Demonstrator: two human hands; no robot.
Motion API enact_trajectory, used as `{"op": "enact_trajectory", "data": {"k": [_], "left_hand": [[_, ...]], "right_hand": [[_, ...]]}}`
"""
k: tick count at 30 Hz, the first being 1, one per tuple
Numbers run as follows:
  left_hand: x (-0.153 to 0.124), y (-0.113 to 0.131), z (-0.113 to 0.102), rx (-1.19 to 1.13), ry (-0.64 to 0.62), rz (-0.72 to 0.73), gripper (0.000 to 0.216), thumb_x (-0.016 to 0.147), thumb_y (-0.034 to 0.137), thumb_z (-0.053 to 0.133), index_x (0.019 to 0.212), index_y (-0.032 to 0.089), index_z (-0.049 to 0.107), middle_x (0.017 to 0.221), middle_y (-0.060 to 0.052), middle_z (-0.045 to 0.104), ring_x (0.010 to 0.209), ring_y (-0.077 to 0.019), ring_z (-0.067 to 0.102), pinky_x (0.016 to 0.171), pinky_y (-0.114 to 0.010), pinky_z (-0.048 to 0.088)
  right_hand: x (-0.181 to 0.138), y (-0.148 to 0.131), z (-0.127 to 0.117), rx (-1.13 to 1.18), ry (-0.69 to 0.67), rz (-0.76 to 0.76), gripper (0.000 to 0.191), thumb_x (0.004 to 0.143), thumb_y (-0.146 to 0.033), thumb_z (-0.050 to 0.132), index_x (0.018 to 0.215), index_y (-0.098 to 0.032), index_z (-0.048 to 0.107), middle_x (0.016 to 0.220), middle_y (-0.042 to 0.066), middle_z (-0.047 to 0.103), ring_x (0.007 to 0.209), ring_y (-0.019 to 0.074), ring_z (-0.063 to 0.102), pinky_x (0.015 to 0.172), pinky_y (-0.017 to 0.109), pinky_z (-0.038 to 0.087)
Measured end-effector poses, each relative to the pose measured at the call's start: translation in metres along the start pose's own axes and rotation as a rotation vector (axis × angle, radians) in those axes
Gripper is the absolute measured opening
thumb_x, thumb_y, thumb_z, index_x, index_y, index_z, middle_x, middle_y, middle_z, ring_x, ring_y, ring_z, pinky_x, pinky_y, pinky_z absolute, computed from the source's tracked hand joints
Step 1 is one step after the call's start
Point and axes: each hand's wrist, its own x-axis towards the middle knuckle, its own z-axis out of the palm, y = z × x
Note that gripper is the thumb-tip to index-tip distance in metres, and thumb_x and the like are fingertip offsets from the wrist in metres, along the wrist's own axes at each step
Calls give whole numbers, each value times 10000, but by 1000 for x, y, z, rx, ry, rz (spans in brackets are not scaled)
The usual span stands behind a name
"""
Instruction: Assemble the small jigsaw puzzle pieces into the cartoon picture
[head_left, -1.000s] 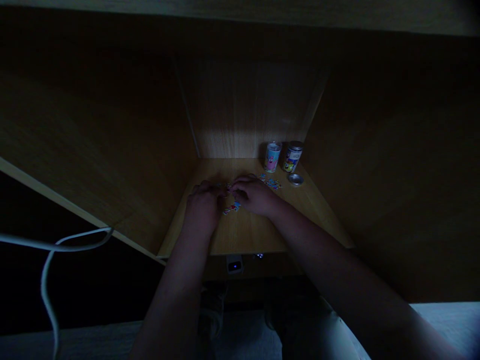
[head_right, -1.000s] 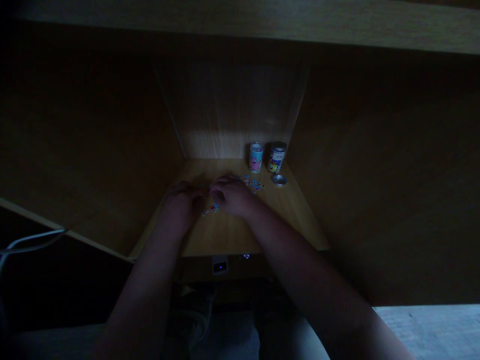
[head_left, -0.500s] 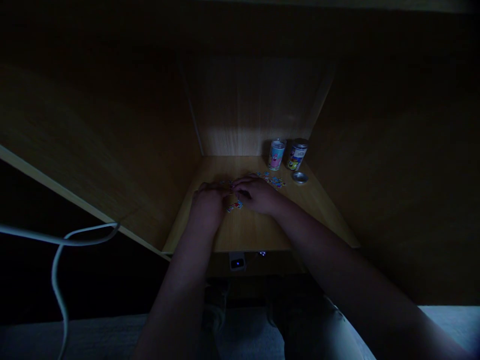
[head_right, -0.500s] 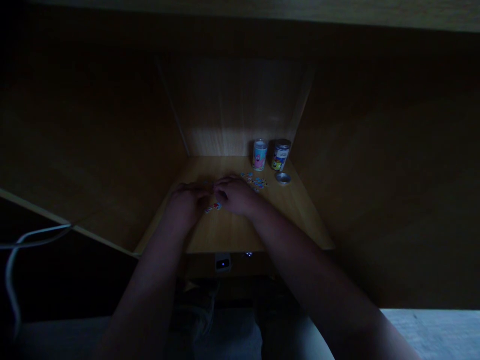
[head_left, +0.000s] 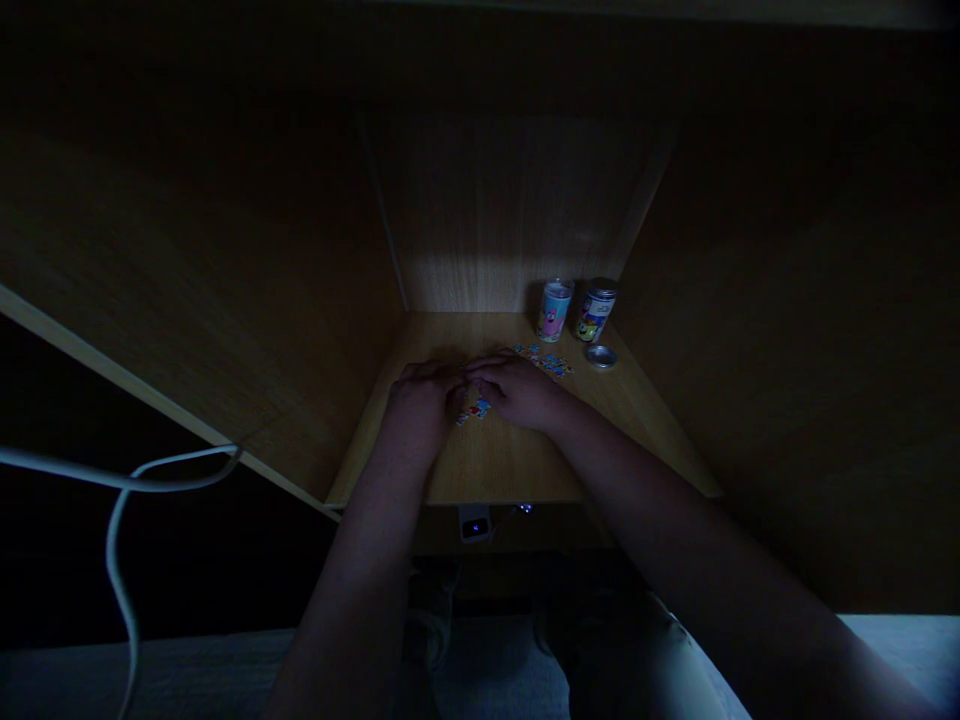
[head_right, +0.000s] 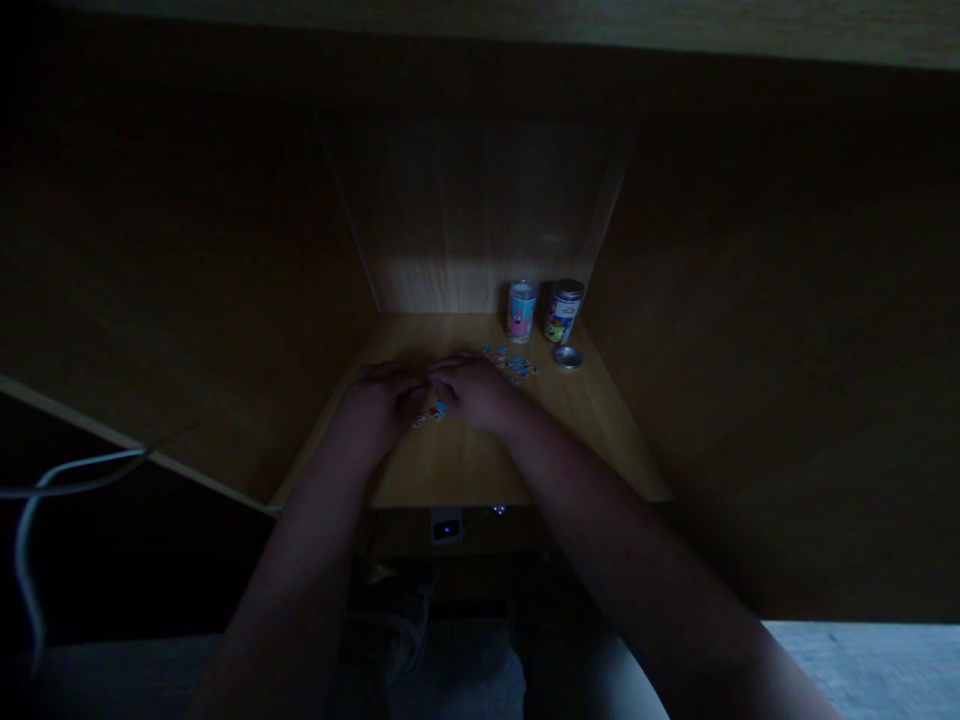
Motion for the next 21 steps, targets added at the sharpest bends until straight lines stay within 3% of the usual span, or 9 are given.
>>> {"op": "enact_trajectory", "data": {"k": [10,17,21], "left_hand": [[1,-2,4,44,-43,-21,310,1102,234,555,1244,247,830,1401,-67,792,1295,-290,687,1173,-446,533],[-1,-1,-5,182,-69,-129,294,1051,323,657,1238,176,831,1209,-184,805,1273,-381,674,1113,-498,542],[-2,-1,-7,225,-96,-160,345,1089,359,589,1142,134,845,1127,-218,796,1199,-387,695,1070,-505,551]], "right_hand": [[0,6,6,44,15,-19,289,1059,-112,653,1248,-235,834,1337,107,818,1288,261,744,1188,496,537],[-2,5,2,63,68,29,345,1101,-135,572,1349,-210,798,1403,139,783,1323,274,715,1179,521,560],[-2,4,6,124,75,19,416,1094,-97,537,1425,-230,750,1468,115,751,1394,243,673,1215,503,536]]}}
